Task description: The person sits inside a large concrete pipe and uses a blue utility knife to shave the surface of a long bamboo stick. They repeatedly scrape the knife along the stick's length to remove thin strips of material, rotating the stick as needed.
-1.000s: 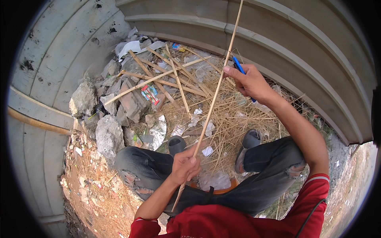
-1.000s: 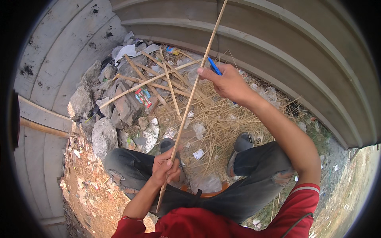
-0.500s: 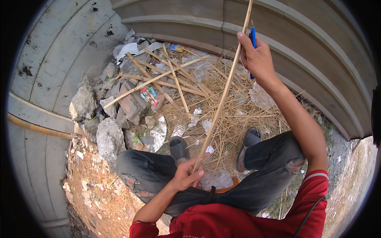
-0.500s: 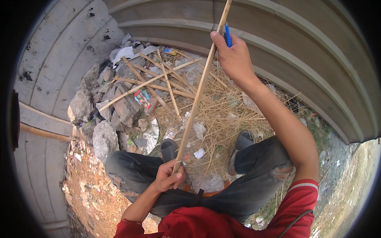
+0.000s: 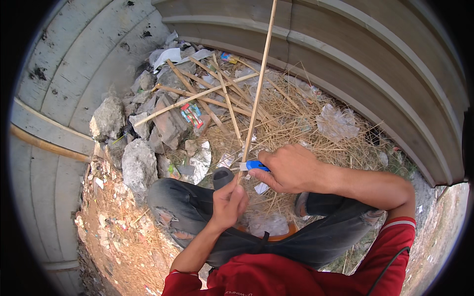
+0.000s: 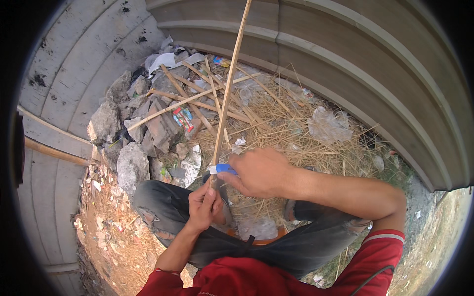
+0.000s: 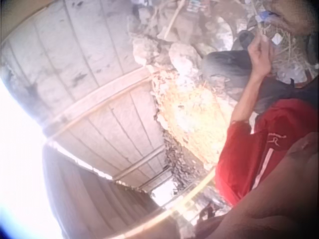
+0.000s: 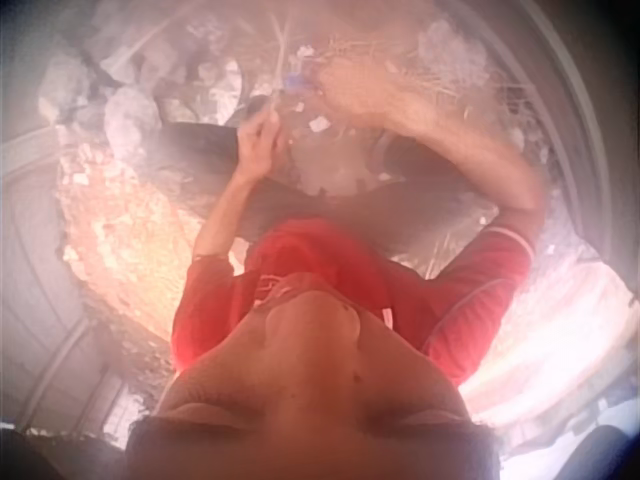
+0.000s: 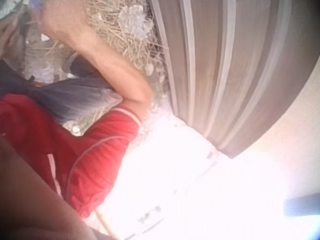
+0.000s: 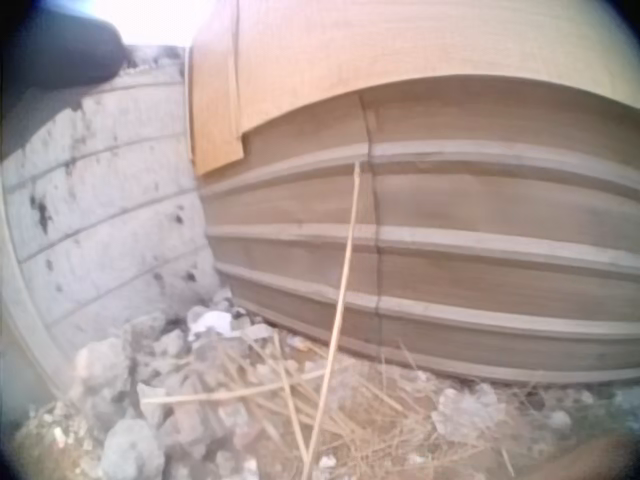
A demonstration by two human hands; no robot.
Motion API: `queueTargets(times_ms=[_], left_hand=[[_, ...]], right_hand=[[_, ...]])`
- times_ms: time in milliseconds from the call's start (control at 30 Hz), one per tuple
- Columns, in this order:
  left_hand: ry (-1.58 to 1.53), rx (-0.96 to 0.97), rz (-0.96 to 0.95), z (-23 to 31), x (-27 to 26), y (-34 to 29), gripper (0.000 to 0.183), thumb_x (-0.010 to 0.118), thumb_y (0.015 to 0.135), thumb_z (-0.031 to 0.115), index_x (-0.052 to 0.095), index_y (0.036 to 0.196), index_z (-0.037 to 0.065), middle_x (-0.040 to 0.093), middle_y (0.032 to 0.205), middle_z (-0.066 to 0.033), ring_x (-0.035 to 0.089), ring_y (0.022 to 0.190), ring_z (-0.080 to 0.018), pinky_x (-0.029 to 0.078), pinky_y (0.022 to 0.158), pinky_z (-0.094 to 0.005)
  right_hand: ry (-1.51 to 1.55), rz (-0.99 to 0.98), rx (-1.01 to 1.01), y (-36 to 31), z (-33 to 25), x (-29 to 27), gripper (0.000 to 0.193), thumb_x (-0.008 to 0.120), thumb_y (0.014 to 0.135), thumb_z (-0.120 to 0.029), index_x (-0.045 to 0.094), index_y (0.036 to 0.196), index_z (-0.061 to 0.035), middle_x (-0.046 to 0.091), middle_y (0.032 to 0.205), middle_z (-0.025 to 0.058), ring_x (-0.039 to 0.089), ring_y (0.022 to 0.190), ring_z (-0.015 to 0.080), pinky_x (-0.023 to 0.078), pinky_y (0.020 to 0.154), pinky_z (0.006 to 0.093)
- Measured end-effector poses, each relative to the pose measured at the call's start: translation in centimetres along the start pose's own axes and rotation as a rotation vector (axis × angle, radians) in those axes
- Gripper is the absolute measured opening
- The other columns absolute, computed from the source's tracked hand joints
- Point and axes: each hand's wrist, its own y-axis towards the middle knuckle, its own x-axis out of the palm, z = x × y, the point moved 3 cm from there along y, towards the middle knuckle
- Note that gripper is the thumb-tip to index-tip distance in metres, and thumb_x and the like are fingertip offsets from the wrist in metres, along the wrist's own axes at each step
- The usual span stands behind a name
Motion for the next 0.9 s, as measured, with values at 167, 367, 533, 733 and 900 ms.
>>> queueTargets(times_ms=[167,367,533,733,900], left_hand=[[-0.121,-0.026,0.035,-0.3,-0.6,0.2,0.039,0.047,0.113,0.024,0.054,0.146,0.004,0.038,0.064,0.0022,0.033,0.048,-0.0054,0.026,0.044,-0.0221],[-0.27,-0.227,-0.012,-0.7,-0.6,-1.7,0.041,0.046,0.113,0.019,0.049,0.151,0.003,0.038,0.067,0.005,0.03,0.049,-0.0035,0.026,0.044,-0.0224],[-0.265,-0.255,-0.025,-0.3,-0.3,-0.8,0.043,0.046,0.113,0.02,0.047,0.153,0.002,0.037,0.066,0.0052,0.031,0.049,-0.0037,0.026,0.044,-0.0225],[-0.189,-0.229,-0.084,-1.6,-1.3,-2.7,0.043,0.046,0.113,0.023,0.05,0.152,0.005,0.037,0.065,0.0023,0.03,0.047,-0.0049,0.027,0.044,-0.0242],[-0.202,-0.276,-0.097,-1.3,-0.9,-1.7,0.044,0.047,0.113,0.02,0.047,0.153,0.002,0.04,0.066,0.0034,0.032,0.05,-0.0047,0.028,0.046,-0.023]], right_hand=[[-0.09,0.008,-0.026,0.5,-0.7,1.7,0.049,0.056,0.103,-0.048,0.068,0.095,-0.0017,0.069,0.068,0.0207,0.07,0.065,0.0441,0.056,0.057,0.0534],[-0.17,0.317,0.198,3.3,4.9,-3.3,0.049,0.056,0.104,-0.049,0.063,0.094,-0.0015,0.064,0.06,0.0214,0.066,0.057,0.045,0.054,0.054,0.0554],[-0.117,0.069,0.057,0.9,1.0,-0.2,0.049,0.052,0.106,-0.046,0.065,0.09,-0.0017,0.063,0.061,0.0221,0.067,0.061,0.0455,0.053,0.058,0.056],[-0.097,0.131,0.098,1.6,2.7,-1.4,0.049,0.052,0.106,-0.046,0.066,0.095,0.0005,0.065,0.064,0.0232,0.068,0.063,0.046,0.054,0.059,0.0564],[-0.116,-0.02,0.035,-0.1,0.6,0.4,0.047,0.055,0.104,-0.046,0.065,0.096,-0.0016,0.065,0.062,0.022,0.069,0.064,0.0465,0.055,0.058,0.0558]])
